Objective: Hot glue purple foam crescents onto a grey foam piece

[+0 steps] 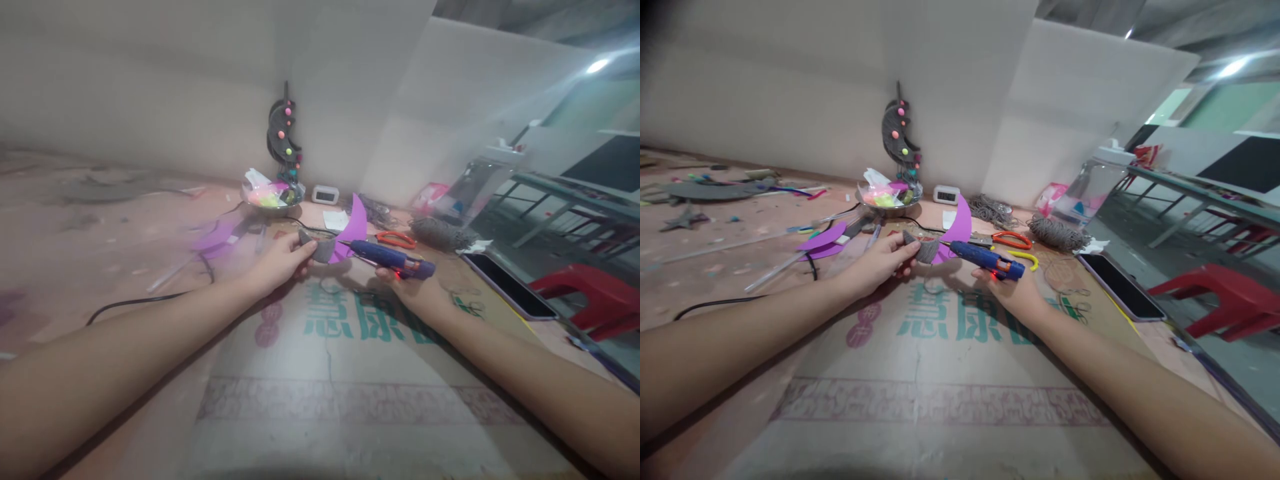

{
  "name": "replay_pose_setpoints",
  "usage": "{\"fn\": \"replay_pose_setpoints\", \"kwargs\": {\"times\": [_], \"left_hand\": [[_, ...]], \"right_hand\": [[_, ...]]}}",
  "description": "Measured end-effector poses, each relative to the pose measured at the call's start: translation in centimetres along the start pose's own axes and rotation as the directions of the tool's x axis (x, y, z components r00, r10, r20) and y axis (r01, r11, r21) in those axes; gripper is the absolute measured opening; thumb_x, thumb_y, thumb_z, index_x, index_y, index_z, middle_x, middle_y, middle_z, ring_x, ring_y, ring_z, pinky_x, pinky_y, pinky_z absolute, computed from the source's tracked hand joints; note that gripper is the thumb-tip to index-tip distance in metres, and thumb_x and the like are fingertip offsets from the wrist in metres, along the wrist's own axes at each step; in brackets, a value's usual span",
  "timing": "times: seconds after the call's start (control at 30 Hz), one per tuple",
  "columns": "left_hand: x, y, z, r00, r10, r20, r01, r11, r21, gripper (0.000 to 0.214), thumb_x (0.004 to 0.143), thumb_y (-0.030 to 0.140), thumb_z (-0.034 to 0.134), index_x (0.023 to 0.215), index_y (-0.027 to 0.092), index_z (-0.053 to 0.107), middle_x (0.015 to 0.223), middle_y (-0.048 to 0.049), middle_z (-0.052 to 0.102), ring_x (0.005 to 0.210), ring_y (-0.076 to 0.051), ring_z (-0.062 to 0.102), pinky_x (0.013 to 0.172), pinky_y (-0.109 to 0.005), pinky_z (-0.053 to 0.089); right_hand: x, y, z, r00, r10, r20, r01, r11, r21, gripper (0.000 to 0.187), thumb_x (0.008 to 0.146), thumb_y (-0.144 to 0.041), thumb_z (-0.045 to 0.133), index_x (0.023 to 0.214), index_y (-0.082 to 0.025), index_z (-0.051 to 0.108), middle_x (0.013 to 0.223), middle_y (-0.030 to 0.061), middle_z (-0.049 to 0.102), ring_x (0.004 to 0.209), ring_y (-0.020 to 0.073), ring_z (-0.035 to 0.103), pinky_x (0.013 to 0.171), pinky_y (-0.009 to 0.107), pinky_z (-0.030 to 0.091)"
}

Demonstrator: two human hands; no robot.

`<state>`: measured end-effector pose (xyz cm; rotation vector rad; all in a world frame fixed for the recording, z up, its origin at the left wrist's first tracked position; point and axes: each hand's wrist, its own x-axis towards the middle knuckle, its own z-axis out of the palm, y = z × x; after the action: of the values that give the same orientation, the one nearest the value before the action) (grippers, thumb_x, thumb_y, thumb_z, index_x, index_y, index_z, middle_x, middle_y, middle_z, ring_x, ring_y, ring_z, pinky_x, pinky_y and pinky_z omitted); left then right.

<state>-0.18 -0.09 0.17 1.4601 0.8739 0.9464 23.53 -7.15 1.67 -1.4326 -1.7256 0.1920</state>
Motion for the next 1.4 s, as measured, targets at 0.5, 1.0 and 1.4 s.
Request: {"fn": "replay_pose_setpoints", "kwargs": {"times": [0.5, 1.0, 1.4], "left_hand": [[0.0, -0.7, -0.1, 0.998, 0.050, 0.033, -0.052, 0.998, 0.040, 0.027, 0.086, 0.041, 0.057, 0.076, 0.018, 0.046, 0.054, 0.0053, 0.050, 0.045, -0.006, 0.047, 0.043, -0.016, 0.038], [0.1, -0.5, -0.1, 0.999, 0.047, 0.027, -0.048, 0.999, 0.021, 0.025, 0.085, 0.039, 0.058, 0.079, 0.018, 0.047, 0.055, 0.0055, 0.051, 0.044, -0.006, 0.047, 0.042, -0.016, 0.038], [0.2, -1.0, -0.2, 0.999, 0.046, 0.028, -0.046, 0.999, 0.020, 0.027, 0.084, 0.042, 0.059, 0.078, 0.018, 0.047, 0.054, 0.0047, 0.051, 0.045, -0.007, 0.048, 0.042, -0.017, 0.037]], "right_hand": [[0.1, 0.6, 0.4, 0.999, 0.022, -0.033, -0.024, 0.998, -0.055, 0.024, 0.075, -0.045, 0.063, 0.076, -0.021, 0.061, 0.071, 0.0052, 0.066, 0.080, 0.0269, 0.065, 0.078, 0.043, 0.053], [0.1, 0.6, 0.2, 0.999, -0.039, 0.032, 0.039, 0.999, -0.003, 0.018, 0.078, -0.036, 0.065, 0.086, -0.020, 0.067, 0.085, 0.0054, 0.072, 0.087, 0.0242, 0.067, 0.086, 0.038, 0.051], [0.0, 0.2, 0.0, 1.000, -0.018, 0.017, 0.018, 0.998, -0.053, 0.023, 0.077, -0.043, 0.062, 0.081, -0.021, 0.062, 0.073, 0.0030, 0.066, 0.071, 0.0225, 0.063, 0.070, 0.036, 0.054]]}}
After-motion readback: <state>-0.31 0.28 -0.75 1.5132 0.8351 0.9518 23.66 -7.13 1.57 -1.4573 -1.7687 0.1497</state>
